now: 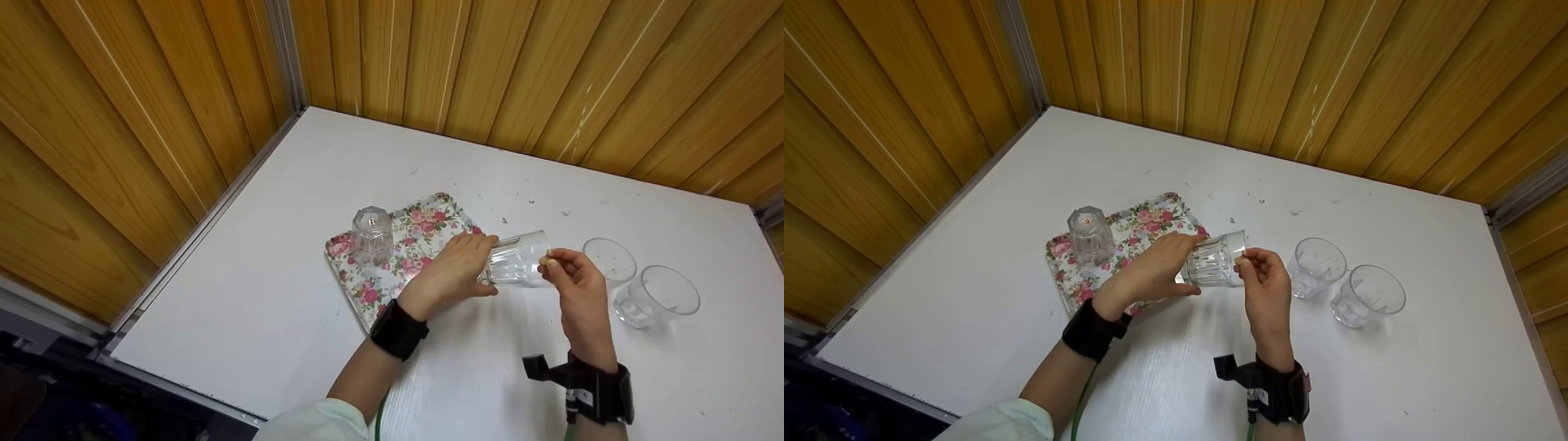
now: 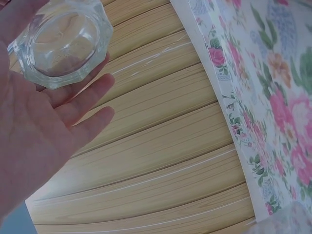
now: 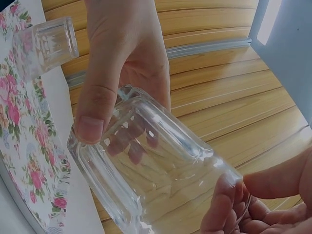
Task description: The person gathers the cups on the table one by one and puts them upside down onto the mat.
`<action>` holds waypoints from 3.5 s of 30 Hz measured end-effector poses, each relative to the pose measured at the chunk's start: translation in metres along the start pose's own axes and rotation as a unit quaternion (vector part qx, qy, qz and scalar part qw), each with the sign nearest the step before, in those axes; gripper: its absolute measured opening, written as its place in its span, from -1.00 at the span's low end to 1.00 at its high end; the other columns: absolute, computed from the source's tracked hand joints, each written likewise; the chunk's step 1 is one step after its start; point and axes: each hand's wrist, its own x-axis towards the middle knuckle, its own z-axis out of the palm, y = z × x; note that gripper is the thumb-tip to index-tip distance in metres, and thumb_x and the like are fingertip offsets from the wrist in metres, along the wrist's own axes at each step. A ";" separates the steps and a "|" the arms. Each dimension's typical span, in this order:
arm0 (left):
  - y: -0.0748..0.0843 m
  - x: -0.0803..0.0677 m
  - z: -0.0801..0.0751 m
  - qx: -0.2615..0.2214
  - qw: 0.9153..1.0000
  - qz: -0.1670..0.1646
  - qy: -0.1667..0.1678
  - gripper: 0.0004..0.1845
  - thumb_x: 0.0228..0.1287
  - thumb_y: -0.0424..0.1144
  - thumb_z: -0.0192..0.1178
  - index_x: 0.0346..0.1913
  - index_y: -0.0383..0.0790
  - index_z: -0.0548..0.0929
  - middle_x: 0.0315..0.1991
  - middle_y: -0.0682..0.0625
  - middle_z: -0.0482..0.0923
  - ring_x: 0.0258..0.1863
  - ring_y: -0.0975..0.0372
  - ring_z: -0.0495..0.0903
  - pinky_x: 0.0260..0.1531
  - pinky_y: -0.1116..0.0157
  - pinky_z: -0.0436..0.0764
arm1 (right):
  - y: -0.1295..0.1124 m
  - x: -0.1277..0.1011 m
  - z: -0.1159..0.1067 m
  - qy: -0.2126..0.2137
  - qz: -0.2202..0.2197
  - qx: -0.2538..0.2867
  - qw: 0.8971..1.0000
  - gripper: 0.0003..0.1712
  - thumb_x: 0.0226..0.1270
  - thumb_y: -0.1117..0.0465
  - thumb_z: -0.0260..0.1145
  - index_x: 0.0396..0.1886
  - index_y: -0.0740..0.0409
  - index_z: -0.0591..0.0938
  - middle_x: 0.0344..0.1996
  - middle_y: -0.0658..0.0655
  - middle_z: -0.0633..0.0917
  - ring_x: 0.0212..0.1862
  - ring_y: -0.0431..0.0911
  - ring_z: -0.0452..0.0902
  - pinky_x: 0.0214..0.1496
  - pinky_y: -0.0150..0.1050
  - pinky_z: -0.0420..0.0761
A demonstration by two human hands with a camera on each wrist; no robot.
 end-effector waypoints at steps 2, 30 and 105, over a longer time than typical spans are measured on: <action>-0.001 0.000 0.000 0.001 1.000 0.004 0.003 -0.14 -0.04 0.11 0.31 0.28 -0.21 0.19 0.13 -0.01 0.37 0.20 0.19 0.30 0.31 0.30 0.15 | 0.000 0.000 -0.001 -0.002 0.007 -0.011 1.000 -0.84 0.27 0.42 0.10 -0.17 0.41 0.41 -0.42 0.01 0.57 -0.31 -0.21 0.50 -0.19 -0.48 0.53; -0.004 -0.001 -0.004 0.039 0.999 0.018 0.028 -0.18 0.00 0.07 0.29 0.27 -0.18 0.21 0.03 -0.01 0.39 0.11 0.19 0.35 0.29 0.22 0.18 | 0.003 0.004 0.001 0.030 0.023 -0.101 0.994 -0.81 0.24 0.50 0.07 -0.14 0.46 0.41 -0.50 -0.08 0.55 -0.41 -0.29 0.52 -0.29 -0.53 0.54; -0.007 -0.007 -0.017 -0.002 0.999 0.019 0.027 -0.20 0.06 0.05 0.26 0.32 -0.13 0.17 0.08 -0.03 0.36 0.12 0.20 0.37 0.31 0.15 0.15 | 0.017 0.008 0.001 0.035 0.019 -0.229 0.973 -0.71 0.29 0.37 0.09 -0.02 0.41 0.42 -0.26 0.12 0.52 -0.33 -0.34 0.49 -0.25 -0.56 0.53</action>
